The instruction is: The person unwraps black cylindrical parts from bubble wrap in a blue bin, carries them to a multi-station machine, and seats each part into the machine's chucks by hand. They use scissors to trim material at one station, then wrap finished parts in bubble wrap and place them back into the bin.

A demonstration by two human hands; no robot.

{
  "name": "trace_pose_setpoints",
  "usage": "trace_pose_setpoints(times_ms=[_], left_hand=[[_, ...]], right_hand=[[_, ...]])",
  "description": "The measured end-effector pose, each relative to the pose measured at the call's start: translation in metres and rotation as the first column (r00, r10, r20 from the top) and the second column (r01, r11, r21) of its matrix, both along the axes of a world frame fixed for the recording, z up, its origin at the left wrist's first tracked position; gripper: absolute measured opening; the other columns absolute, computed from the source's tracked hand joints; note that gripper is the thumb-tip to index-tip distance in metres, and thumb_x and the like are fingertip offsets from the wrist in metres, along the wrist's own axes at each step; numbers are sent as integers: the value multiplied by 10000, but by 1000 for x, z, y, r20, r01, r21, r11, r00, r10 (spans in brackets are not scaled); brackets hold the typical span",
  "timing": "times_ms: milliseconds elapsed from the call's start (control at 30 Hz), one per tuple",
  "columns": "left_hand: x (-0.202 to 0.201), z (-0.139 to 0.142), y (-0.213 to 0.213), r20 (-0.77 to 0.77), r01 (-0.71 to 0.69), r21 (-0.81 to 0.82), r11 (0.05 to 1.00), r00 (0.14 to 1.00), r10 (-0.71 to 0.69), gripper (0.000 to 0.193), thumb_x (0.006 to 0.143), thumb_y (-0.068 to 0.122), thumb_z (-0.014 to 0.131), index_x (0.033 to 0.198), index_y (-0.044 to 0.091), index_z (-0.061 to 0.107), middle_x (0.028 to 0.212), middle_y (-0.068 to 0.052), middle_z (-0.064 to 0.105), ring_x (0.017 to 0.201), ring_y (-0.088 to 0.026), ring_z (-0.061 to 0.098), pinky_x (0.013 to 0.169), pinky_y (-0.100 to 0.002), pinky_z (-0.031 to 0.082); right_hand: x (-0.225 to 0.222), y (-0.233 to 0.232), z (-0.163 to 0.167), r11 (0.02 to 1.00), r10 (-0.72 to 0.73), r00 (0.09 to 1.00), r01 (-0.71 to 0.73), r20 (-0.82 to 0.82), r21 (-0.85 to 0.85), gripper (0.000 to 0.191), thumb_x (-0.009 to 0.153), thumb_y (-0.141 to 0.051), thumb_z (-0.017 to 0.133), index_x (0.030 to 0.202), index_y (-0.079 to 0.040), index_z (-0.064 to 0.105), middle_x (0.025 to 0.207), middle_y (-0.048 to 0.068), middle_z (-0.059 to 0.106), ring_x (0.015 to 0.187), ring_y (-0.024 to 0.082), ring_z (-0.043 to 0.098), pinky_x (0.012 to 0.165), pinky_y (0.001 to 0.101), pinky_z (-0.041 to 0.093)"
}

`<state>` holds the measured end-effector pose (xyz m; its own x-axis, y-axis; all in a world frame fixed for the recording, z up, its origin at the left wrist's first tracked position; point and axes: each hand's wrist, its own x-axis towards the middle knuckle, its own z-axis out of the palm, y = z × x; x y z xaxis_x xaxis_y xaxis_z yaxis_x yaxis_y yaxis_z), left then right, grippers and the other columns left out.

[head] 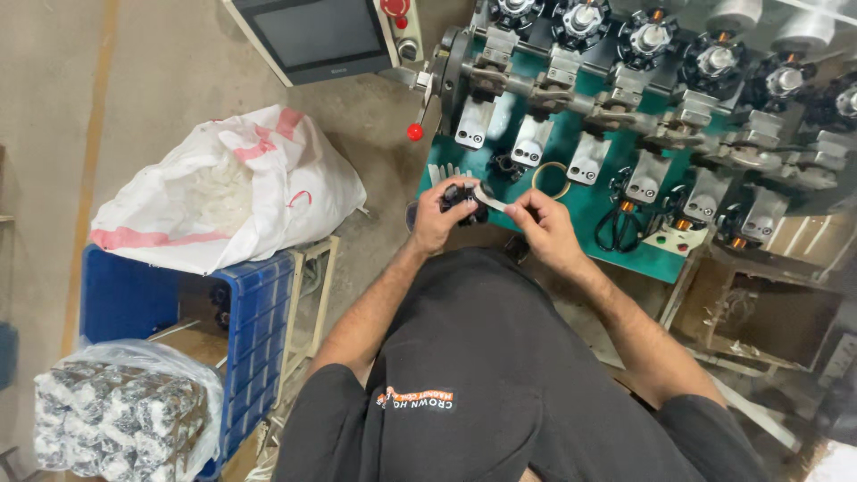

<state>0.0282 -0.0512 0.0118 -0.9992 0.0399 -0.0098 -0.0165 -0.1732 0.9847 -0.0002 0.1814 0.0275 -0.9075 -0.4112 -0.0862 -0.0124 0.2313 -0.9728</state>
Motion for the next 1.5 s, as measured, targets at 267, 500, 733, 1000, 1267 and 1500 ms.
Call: trace_pose_setpoints(times_ms=[267, 500, 733, 1000, 1267, 1500], left_hand=[[-9, 32, 40, 154, 97, 468, 878, 970, -189, 402, 933, 52, 749, 1322, 15, 652, 1102, -106, 714, 1003, -202, 688, 839, -345, 577], [-21, 74, 26, 6, 316, -87, 945, 949, -317, 744, 809, -72, 745, 1492, 84, 497, 1142, -34, 688, 1062, -96, 655, 940, -261, 552], [-29, -30, -5, 530, 530, 517, 673, 419, -737, 540, 954, 143, 758, 1426, 22, 525, 1044, -64, 694, 859, -130, 689, 663, -290, 582], [-80, -87, 53, 416, 288, -621, 729, 910, -6, 515, 808, 291, 811, 1274, 114, 679, 1148, -152, 734, 1055, -317, 706, 898, -409, 555], [-134, -77, 66, 271, 190, -490, 851, 961, -58, 490, 955, 281, 681, 1400, 113, 564, 1317, -206, 670, 1234, -356, 641, 1024, -398, 512], [-87, -101, 67, 437, 250, -532, 809, 900, 9, 512, 930, 289, 664, 1375, 45, 594, 1206, -251, 698, 1150, -407, 660, 974, -428, 509]], right_hand=[[-9, -1, 29, 955, -221, 959, 175, -179, -237, 102, 1028, -82, 685, 1084, -4, 649, 979, 71, 683, 803, 129, 612, 684, 257, 504], [-19, 33, 74, 994, 106, 878, -110, -467, 17, 342, 793, -95, 809, 1098, -16, 675, 1052, 93, 656, 754, 181, 634, 633, 287, 524], [24, 1, 3, 989, 76, 997, -72, -28, 129, 223, 851, -182, 830, 944, -12, 719, 723, 84, 646, 615, 172, 609, 563, 312, 502], [-33, -20, -60, 932, -349, 899, 302, 266, 202, 327, 884, -293, 757, 1062, -19, 739, 861, 89, 769, 717, 125, 714, 584, 299, 596], [-75, -45, -46, 887, -449, 595, 383, 667, 256, 415, 940, -471, 603, 1240, -186, 574, 939, -14, 636, 823, 162, 689, 621, 339, 602], [-55, -61, -71, 754, -571, 350, 581, 743, 305, 486, 929, -491, 693, 1152, -63, 641, 1018, 80, 663, 886, 232, 649, 627, 415, 522]])
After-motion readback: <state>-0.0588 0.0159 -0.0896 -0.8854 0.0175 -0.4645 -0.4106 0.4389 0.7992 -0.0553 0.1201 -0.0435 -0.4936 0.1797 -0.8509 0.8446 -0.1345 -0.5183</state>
